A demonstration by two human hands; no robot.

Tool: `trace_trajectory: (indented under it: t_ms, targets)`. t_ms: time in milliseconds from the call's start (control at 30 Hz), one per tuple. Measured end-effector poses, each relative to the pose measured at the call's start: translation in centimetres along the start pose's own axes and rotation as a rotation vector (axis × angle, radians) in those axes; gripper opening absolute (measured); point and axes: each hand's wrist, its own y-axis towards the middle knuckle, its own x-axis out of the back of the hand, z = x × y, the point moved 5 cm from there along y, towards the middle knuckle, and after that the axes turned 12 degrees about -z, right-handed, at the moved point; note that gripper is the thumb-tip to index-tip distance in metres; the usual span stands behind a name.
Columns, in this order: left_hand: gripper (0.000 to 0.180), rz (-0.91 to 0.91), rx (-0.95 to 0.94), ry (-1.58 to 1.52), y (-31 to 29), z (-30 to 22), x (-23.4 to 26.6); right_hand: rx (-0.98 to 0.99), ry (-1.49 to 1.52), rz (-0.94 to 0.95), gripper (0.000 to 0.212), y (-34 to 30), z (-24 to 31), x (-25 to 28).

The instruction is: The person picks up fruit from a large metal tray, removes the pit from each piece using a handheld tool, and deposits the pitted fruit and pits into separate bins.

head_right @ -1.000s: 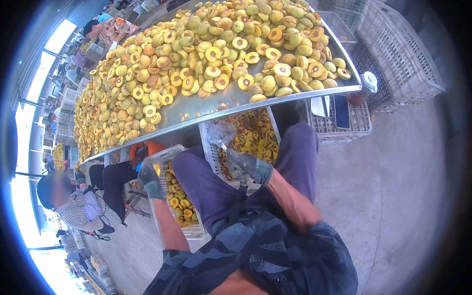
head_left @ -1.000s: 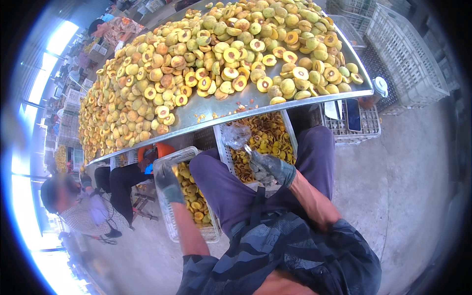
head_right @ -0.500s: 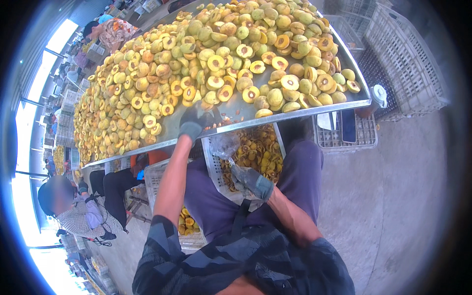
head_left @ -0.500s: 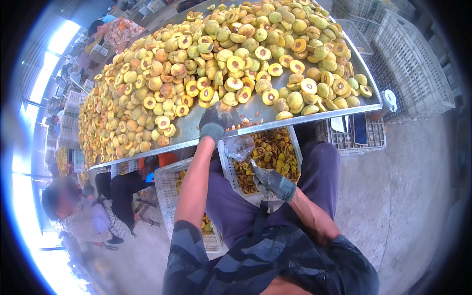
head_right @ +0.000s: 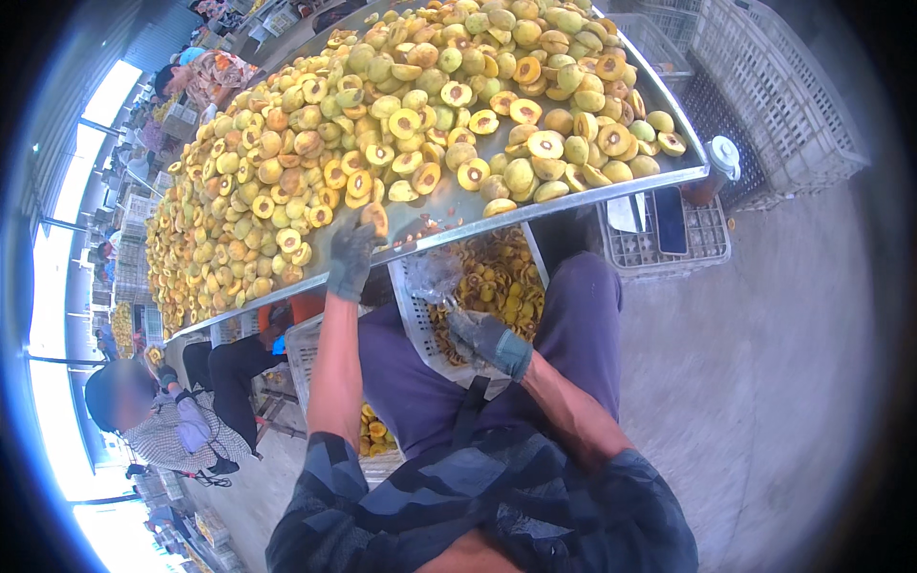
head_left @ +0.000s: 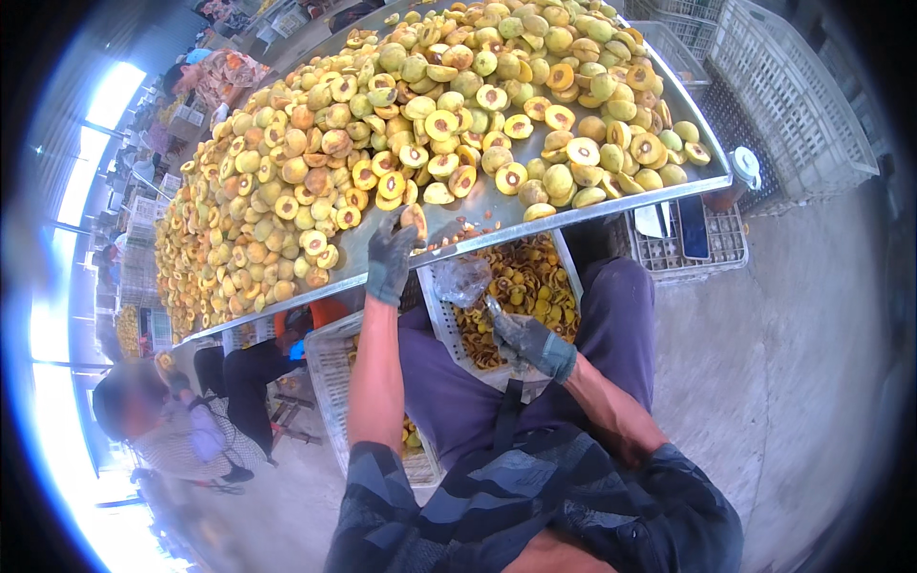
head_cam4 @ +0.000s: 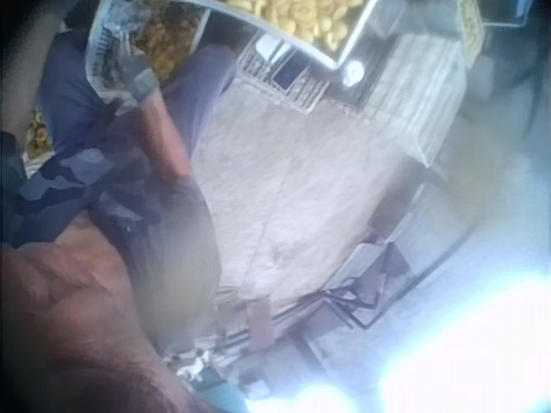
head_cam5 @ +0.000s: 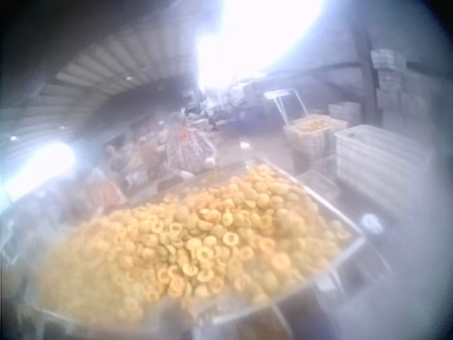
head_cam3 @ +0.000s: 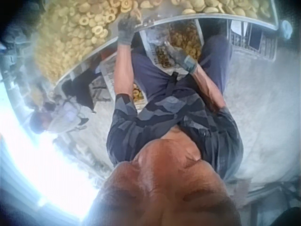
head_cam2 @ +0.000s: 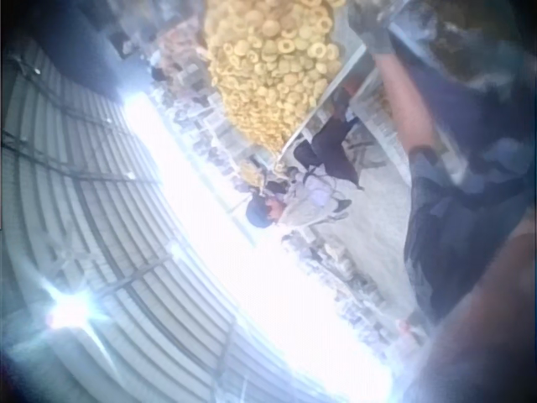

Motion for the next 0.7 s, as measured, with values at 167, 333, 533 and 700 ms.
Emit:
trace_trajectory:
  t_ms: [167,333,533,700]
  targets:
    - [0.067,0.092,0.134,-0.621,-9.0,-5.1,-1.4,0.292,-0.146,0.064,0.035,-3.9,5.0,-2.2]
    - [0.066,-0.022,-0.009,-0.360,-14.7,-8.2,-3.7,0.643,-0.287,-0.035,0.027,-4.9,5.8,-4.4]
    - [0.066,-0.017,0.037,-0.536,-17.3,-6.6,-5.4,0.743,-0.459,-0.174,0.027,-7.4,6.8,-5.5]
    - [0.058,-0.189,0.037,-0.583,-18.1,-6.0,-6.6,0.910,-0.624,-0.331,0.028,-8.2,6.5,-5.7]
